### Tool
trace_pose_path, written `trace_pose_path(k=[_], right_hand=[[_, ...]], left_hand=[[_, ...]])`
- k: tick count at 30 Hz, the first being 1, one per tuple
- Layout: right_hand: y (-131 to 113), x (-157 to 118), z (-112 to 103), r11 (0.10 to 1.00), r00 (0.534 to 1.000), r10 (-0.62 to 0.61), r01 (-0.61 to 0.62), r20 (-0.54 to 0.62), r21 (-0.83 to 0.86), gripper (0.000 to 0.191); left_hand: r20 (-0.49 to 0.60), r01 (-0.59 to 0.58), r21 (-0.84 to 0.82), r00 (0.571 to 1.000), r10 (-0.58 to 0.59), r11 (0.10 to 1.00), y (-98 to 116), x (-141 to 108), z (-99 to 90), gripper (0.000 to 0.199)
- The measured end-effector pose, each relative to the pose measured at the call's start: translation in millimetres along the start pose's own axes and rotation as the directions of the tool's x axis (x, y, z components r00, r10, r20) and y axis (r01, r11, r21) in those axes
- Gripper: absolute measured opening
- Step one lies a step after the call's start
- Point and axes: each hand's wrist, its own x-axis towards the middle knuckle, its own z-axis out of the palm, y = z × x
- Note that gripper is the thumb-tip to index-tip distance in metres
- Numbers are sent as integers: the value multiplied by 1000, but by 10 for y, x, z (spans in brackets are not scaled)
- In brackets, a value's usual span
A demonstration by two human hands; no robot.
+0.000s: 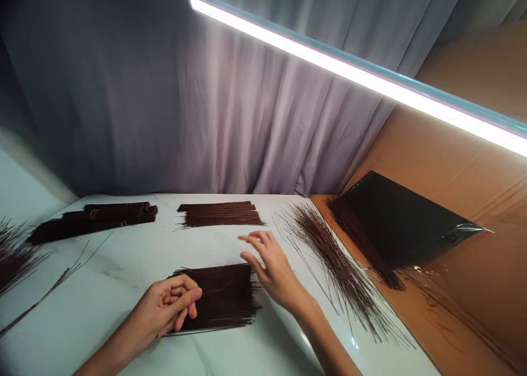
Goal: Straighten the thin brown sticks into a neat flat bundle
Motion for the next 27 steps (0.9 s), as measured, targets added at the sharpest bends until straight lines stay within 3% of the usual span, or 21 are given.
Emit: trace_pose_path(k=[3, 6, 9, 17, 18, 20, 21, 22, 23, 24, 27], right_hand=[[107, -100, -112, 911, 959, 266, -282, 95, 300, 34], [124, -137, -115, 725, 909, 343, -417, 238, 548, 37], [76, -109, -66, 617, 916, 365, -370, 165, 695, 39], [69, -67, -72, 675, 924, 383, -281, 1, 682, 46], [49, -83, -61, 677, 897, 438, -281, -65, 680, 47], [-44, -151, 28, 640, 782, 591, -305, -198, 705, 50], [-119, -202, 114, 597, 731, 650, -324, -206, 734, 53], [-209, -264, 227, 548, 716, 679, -344, -165, 762, 56], [-309, -333, 362, 506, 735, 672, -366, -91, 781, 60], [-410, -404, 507, 479, 798, 601, -397, 37, 783, 63], [-654, -572, 883, 609, 902, 415, -370, 116, 702, 54]], left_hand=[[3, 13, -15, 1000, -13, 1000, 73, -13, -14, 51], [1, 39, -24, 999, -39, 999, 141, -33, 2, 56], [-19, 31, -43, 999, -32, 999, 154, -50, 32, 56], [-6, 22, -51, 1000, -23, 998, 54, -47, 14, 56], [-4, 7, -49, 1000, -7, 999, 79, -59, 9, 54], [-13, -34, -38, 999, 33, 999, 162, -97, 19, 47], [-24, -52, -32, 998, 52, 998, 210, -118, 38, 43], [-39, -70, -30, 997, 69, 997, 254, -137, 68, 41], [-57, -86, -35, 995, 84, 996, 290, -150, 109, 40], [-79, -98, -49, 992, 94, 994, 315, -154, 160, 40], [-162, -132, -110, 980, 113, 985, 322, -117, 341, 42]])
